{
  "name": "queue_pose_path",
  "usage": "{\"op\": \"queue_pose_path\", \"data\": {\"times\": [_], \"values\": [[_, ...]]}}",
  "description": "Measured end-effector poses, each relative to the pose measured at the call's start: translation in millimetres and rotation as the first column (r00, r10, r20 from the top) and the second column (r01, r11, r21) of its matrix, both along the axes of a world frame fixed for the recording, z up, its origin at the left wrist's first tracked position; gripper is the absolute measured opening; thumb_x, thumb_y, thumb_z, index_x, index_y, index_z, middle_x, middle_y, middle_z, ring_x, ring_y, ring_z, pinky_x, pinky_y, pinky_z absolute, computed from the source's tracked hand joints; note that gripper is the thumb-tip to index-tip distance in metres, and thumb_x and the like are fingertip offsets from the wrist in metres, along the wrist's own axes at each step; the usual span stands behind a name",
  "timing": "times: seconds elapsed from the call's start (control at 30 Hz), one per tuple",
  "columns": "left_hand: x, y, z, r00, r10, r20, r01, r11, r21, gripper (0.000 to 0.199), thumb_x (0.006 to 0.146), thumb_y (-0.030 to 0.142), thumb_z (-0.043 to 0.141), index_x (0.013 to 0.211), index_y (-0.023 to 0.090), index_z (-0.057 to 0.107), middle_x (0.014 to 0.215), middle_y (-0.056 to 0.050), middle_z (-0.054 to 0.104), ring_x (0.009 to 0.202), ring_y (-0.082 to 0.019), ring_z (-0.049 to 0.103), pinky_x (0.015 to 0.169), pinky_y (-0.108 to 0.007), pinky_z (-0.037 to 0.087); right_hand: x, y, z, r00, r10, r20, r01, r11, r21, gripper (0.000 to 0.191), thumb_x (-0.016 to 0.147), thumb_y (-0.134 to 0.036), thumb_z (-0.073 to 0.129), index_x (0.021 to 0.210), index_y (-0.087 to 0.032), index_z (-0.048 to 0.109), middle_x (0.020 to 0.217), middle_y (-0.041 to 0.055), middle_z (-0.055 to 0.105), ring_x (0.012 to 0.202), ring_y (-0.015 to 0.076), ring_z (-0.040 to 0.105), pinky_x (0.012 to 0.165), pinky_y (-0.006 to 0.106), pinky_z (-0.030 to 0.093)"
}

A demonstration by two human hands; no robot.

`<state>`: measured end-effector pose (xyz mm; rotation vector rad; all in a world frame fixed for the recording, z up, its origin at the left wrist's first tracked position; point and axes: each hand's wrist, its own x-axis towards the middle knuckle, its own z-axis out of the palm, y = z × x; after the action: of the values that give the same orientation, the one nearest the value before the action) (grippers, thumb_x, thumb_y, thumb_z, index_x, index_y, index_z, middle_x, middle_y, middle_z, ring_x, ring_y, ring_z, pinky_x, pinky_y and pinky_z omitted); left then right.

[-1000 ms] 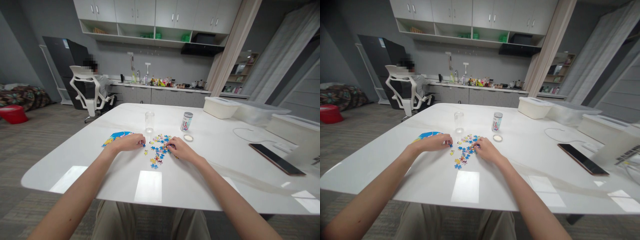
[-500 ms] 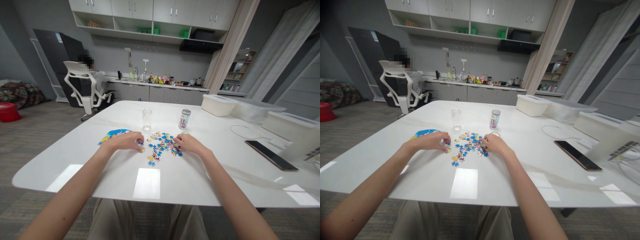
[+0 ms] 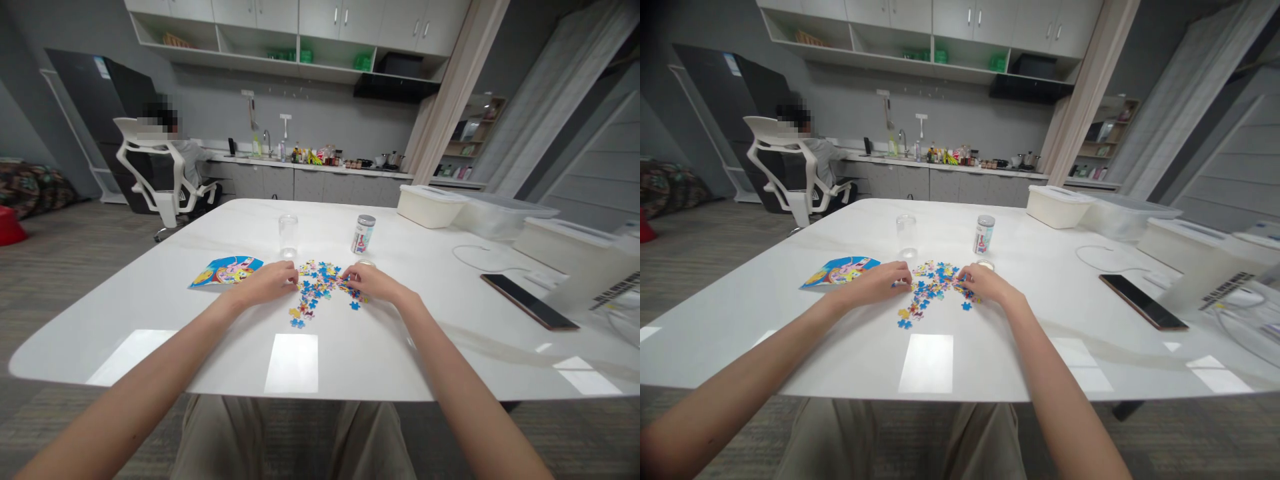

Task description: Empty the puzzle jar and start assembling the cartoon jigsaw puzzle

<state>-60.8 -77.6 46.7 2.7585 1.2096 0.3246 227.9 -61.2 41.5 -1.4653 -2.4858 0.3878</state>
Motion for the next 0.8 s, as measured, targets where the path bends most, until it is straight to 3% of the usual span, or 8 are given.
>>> {"op": "queue_pose_path", "data": {"times": [0.1,0.17,0.27,0.33,0.43,0.63,0.8], "values": [[6,-5,2.7,1.0,-0.026,0.015,0.025,0.998,0.052,0.023,0.093,0.031,0.045,0.093,0.019,0.064,0.097,-0.005,0.06,0.088,-0.019,0.058,0.08,-0.029,0.042,5,7,-6.3,0.998,-0.043,0.043,0.041,0.998,0.058,0.019,0.086,-0.019,0.059,0.101,-0.017,0.07,0.087,0.0055,0.067,0.076,0.0151,0.058,0.069,0.023,0.041],[7,-10,7.5,0.994,-0.106,0.04,0.106,0.994,0.009,0.025,0.092,0.039,0.049,0.097,0.02,0.065,0.101,-0.005,0.06,0.093,-0.019,0.058,0.084,-0.029,0.042,8,8,-9.2,0.996,-0.067,0.062,0.062,0.995,0.074,0.019,0.086,-0.018,0.058,0.101,-0.018,0.069,0.088,0.0057,0.067,0.077,0.0151,0.058,0.069,0.023,0.041],[6,-14,14.3,0.97,-0.238,0.042,0.241,0.966,-0.095,0.041,0.08,0.055,0.064,0.105,0.023,0.066,0.107,-0.005,0.058,0.098,-0.021,0.057,0.087,-0.029,0.043,10,8,-11.3,0.992,-0.105,0.076,0.096,0.99,0.105,0.021,0.085,-0.014,0.057,0.102,-0.018,0.069,0.093,0.0067,0.067,0.079,0.0156,0.059,0.071,0.023,0.041],[5,-15,15.1,0.966,-0.258,0.032,0.259,0.956,-0.14,0.05,0.074,0.061,0.067,0.107,0.024,0.066,0.107,-0.005,0.058,0.098,-0.022,0.056,0.088,-0.03,0.043,11,8,-11.2,0.991,-0.114,0.071,0.105,0.987,0.124,0.023,0.084,-0.01,0.057,0.103,-0.018,0.068,0.098,0.0079,0.065,0.081,0.0158,0.059,0.072,0.024,0.042],[5,-11,9.7,0.974,-0.221,0.045,0.225,0.963,-0.147,0.049,0.077,0.06,0.065,0.108,0.023,0.065,0.109,-0.006,0.057,0.102,-0.022,0.055,0.09,-0.03,0.042,9,6,-9.0,0.995,-0.093,0.042,0.086,0.985,0.148,0.025,0.083,-0.006,0.057,0.101,-0.018,0.069,0.1,0.0085,0.063,0.084,0.0163,0.059,0.075,0.024,0.043],[6,-1,-3.8,0.99,-0.138,0.03,0.14,0.988,-0.067,0.026,0.087,0.043,0.059,0.1,0.021,0.063,0.101,-0.005,0.058,0.094,-0.021,0.057,0.082,-0.03,0.043,-13,-8,-1.9,0.987,0.142,-0.069,-0.131,0.98,0.148,0.016,0.085,-0.015,0.059,0.096,-0.017,0.07,0.094,0.0071,0.062,0.088,0.0172,0.059,0.084,0.029,0.044],[6,0,-2.5,0.995,-0.104,0.006,0.104,0.994,-0.038,0.016,0.089,0.029,0.052,0.099,0.021,0.063,0.099,-0.005,0.06,0.091,-0.02,0.058,0.079,-0.029,0.042,-36,-26,0.6,0.931,0.336,-0.144,-0.326,0.941,0.09,0.02,0.084,-0.02,0.063,0.103,-0.021,0.07,0.099,0.0055,0.06,0.092,0.0176,0.058,0.086,0.031,0.045]]}}
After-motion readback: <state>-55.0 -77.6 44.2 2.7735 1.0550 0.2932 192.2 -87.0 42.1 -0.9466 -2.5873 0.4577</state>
